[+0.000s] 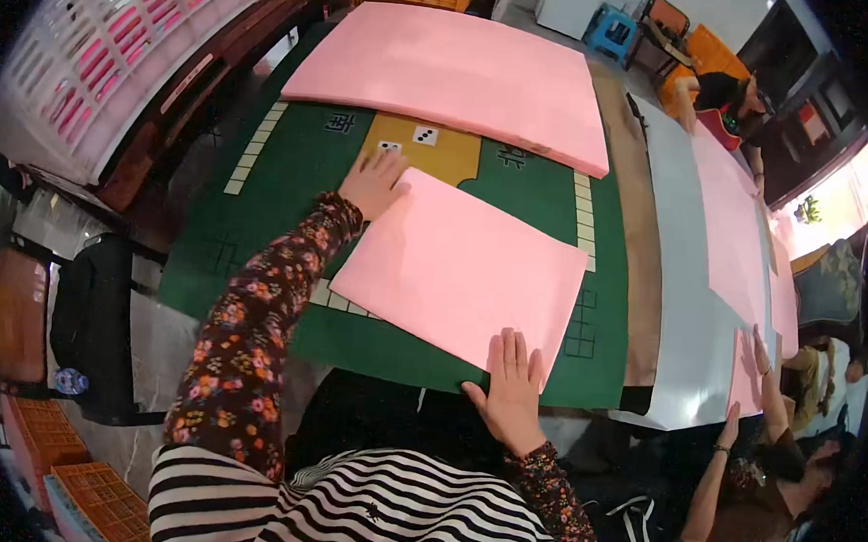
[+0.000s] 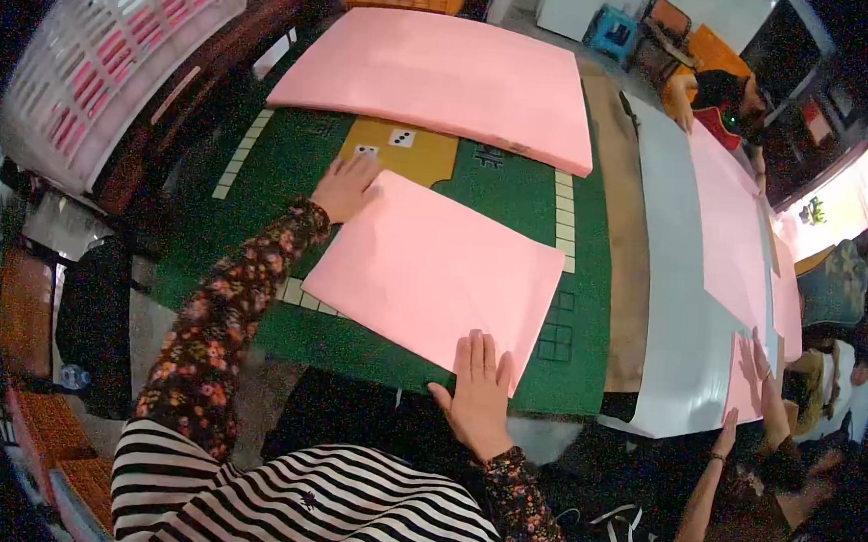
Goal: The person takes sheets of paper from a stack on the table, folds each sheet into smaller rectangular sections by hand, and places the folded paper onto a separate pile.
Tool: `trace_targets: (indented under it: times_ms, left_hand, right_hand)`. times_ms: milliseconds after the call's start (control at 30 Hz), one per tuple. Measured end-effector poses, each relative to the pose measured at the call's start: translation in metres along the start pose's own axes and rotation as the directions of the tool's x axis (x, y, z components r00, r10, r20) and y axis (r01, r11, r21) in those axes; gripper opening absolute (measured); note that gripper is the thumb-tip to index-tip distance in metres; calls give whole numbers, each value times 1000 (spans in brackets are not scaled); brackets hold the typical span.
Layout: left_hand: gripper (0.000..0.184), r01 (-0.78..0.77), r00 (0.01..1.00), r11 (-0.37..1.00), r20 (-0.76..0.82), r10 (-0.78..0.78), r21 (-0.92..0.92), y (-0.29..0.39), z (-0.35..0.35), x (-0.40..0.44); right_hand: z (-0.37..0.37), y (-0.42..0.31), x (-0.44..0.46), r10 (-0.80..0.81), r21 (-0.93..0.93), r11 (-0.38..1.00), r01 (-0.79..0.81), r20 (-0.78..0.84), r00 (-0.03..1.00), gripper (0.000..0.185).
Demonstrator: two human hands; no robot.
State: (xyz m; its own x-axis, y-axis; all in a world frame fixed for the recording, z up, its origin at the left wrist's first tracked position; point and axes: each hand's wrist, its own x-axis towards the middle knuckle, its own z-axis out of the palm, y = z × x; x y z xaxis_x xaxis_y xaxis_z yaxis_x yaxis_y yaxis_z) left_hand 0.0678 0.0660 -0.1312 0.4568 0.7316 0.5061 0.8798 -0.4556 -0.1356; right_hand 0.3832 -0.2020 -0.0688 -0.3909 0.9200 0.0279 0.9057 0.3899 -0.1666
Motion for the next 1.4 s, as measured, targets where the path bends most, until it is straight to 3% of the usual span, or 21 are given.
trace_targets:
  times_ms: [33, 67, 100, 133, 167, 200, 233, 300, 367, 433, 500, 633, 800, 833, 900, 933, 967, 1033, 1067, 1233, 1400]
  left_hand:
    - [49, 145, 989, 985, -8, -145, 90, 3, -14, 7]
    - [49, 130, 991, 988, -6, -130, 84, 17, -23, 16]
    - [53, 67, 959, 992, 266, -94, 109, 55, -68, 30]
    - [58, -9, 854, 994, 518, -52, 113, 91, -94, 28]
    - [62, 21, 975, 968, 219, 35, -249, 116, -72, -17]
    - [60, 14, 948, 938, 303, 97, -346, 137, -82, -26]
    - [58, -24, 968, 957, 231, 94, -289, 153, -80, -40]
    - [57, 2, 964, 941, 250, 88, -338, 154, -88, -37]
    - [57, -7, 964, 936, 247, 100, -352, 156, -90, -39]
    - [57, -18, 967, 940, 234, 103, -340, 154, -91, -37]
    - [59, 27, 928, 940, 357, 102, -340, 154, -91, -38]
    - [57, -19, 970, 950, 225, 93, -311, 155, -88, -38]
    - [64, -58, 973, 930, 189, 135, -364, 190, -108, -32]
    - [74, -74, 952, 846, 215, 217, -527, 215, -122, -30]
    - [71, -152, 969, 671, 26, 247, -726, 262, -130, -37]
    - [53, -228, 968, 744, -65, 241, -628, 279, -135, -37]
    - [53, -226, 970, 747, -71, 234, -625, 287, -134, -39]
    - [33, -274, 953, 752, -60, 298, -599, 298, -127, -43]
    - [20, -326, 945, 766, -213, 248, -555, 302, -123, -44]
    - [13, -376, 921, 776, -300, 250, -507, 304, -123, -50]
    - [17, -392, 904, 767, -369, 218, -508, 280, -145, -66]
  right_hand:
    - [-1, 1, 1, 8, 3, 1000, -8, -3, 1000, 85]
    - [-2, 0, 1, 17, 24, 1000, -17, 10, 1000, 85]
    - [-3, 0, 0, 33, 44, 998, -34, 26, 999, 84]
    - [-5, -1, -1, 64, 45, 997, -65, 29, 998, 84]
    - [-7, -2, 0, 61, 89, 994, -66, 53, 997, 83]
    - [-11, 0, 3, 59, 129, 989, -68, 74, 996, 82]
    - [-16, 3, 4, 96, 117, 988, -104, 73, 993, 82]
    - [-29, 10, 12, 82, 206, 974, -98, 84, 993, 80]
    - [-35, 21, 36, -69, 30, 997, 70, -41, 997, 71]
    - [-14, 36, 71, -131, 121, 983, 141, -89, 987, 66]
    - [-28, 57, 96, -118, 78, 991, 113, 70, 991, 65]
    - [0, 169, 97, 209, -100, 969, -226, -159, 965, 63]
    - [-6, 199, 96, 244, 19, 970, -244, -92, 965, 56]
    - [-6, 200, 97, 258, 60, 965, -256, -43, 965, 56]
    - [-3, 198, 96, 267, 83, 962, -262, -54, 962, 56]
    - [-5, 199, 95, 268, 110, 959, -260, -62, 962, 57]
    - [-6, 201, 94, 269, 138, 956, -258, -69, 961, 57]
    - [-5, 207, 86, 247, 167, 959, -229, -97, 964, 58]
    - [-2, 209, 80, 230, 203, 958, -203, -121, 966, 58]
    - [-19, 186, 45, 154, 126, 982, -142, -91, 984, 63]
    - [-33, 153, 26, -96, 69, 991, 114, -227, 969, 71]
